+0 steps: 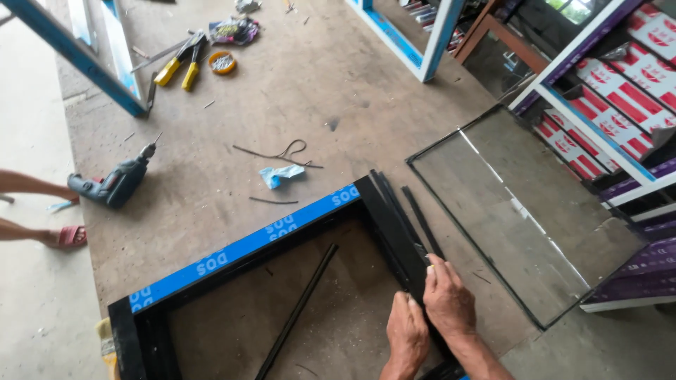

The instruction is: Assembling aluminum window frames by trimming gaskets and installing glass panes

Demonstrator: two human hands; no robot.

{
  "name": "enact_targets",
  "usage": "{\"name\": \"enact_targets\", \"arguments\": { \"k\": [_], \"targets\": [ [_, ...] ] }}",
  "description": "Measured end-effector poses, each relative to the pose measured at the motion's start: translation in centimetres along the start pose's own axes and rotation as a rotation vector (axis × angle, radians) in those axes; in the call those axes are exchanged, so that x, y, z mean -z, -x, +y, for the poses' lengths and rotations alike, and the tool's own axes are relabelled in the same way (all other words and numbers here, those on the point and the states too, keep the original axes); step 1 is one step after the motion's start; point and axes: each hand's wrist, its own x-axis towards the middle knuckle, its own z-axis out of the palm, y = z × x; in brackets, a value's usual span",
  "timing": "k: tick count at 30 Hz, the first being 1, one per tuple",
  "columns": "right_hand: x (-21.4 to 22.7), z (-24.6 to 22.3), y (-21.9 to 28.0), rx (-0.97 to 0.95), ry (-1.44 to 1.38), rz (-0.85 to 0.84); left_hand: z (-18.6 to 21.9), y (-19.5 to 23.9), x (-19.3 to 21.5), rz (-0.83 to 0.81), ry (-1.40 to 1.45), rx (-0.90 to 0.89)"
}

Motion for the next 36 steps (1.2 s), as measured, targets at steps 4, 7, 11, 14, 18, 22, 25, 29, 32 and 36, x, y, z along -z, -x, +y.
{"name": "enact_targets", "arguments": {
  "k": [4,7,11,14,18,22,25,29,32,36],
  "targets": [
    [-0.8,0.7,-0.1,0.004,-0.014,0.014,-2.0,1.7,0.2,0.008,-0.075,0.259],
    [-1.2,0.8,-0.1,0.022,-0.022,0.029,5.6,0.6,4.7,0.222,0.207,0.111],
    [-1.0,0.7,-0.4,0.069,-0.001,0.045,7.1,-2.8,2.7,0.099,0.408,0.172],
    [-2.2,1.5,0.0,0.055,0.006,0.077,7.9,-1.2,1.4,-0.01,0.457,0.228],
    [-1.4,1.2,-0.1,0.082,-0.012,0.038,10.6,2.2,1.8,-0.039,0.351,0.167],
    [-1.1,1.1,-0.5,0.083,-0.142,0.003,8.2,4.4,0.2,0.013,0.35,0.215],
    [-0.5,1.1,-0.6,0.062,-0.202,-0.041,8.5,3.8,-0.5,0.044,0.507,0.109],
    [-0.3,1.4,-1.0,0.03,-0.248,-0.09,8.6,0.6,-1.6,0.028,0.8,0.116],
    [-0.1,1.3,-1.8,0.07,-0.24,-0.04,5.9,-1.8,-1.9,0.032,0.775,0.035],
    [-1.4,2.5,-1.1,0.124,-0.17,-0.016,-0.2,-5.5,-2.6,0.303,0.008,-0.17]
  ]
}}
